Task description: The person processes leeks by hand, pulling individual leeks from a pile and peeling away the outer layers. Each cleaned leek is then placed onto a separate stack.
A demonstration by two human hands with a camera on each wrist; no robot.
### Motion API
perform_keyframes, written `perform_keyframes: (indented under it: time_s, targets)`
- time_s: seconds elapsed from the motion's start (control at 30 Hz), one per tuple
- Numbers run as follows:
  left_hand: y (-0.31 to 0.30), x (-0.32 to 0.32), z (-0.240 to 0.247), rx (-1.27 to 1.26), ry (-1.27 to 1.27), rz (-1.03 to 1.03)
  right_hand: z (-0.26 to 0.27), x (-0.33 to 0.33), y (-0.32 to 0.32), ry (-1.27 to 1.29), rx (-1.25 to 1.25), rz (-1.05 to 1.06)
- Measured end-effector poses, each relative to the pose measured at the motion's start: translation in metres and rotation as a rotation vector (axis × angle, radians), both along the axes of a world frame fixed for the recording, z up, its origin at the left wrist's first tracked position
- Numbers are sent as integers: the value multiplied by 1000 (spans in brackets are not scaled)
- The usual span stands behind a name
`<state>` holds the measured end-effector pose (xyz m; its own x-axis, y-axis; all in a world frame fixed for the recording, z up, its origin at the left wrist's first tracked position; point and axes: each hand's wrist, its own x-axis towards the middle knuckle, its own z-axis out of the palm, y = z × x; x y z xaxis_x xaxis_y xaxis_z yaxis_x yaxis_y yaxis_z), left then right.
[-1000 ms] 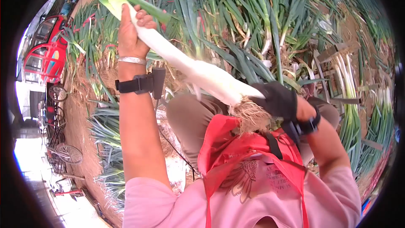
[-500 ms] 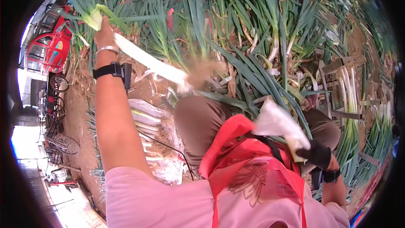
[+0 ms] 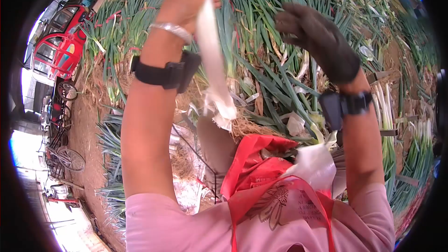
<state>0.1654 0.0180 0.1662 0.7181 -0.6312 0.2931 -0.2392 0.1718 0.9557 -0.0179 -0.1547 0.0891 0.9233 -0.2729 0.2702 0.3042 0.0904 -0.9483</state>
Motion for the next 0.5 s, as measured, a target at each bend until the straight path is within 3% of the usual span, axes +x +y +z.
perform_keyframes:
  time_s: [0.03,0.1,0.13,0.23,0.27,0.3,0.37,0.4,0.43,0.5]
  targets:
    - [-9,-2,4,55,69,-164,8,21,4,2,-3,2]
    - [-29,-62,35,207,-25,-233,23,53,16,-242,-21,212]
    - [-30,-53,17,91,-107,-419,32,52,27,-233,-28,220]
    - [-6,-63,22,233,-266,-351,61,36,52,-257,520,209]
    - [4,-64,-5,84,-353,-170,62,32,55,-262,628,204]
    - [15,-69,-30,-60,-432,11,51,27,50,-273,602,110]
    - [62,-84,-58,133,-583,197,36,18,39,-275,581,7]
    - [88,-93,-66,417,-703,222,32,16,31,-277,597,-107]
    - [105,-101,-84,515,-732,232,29,15,25,-280,608,-222]
    - [118,-119,-125,478,-702,246,25,12,19,-280,572,-393]
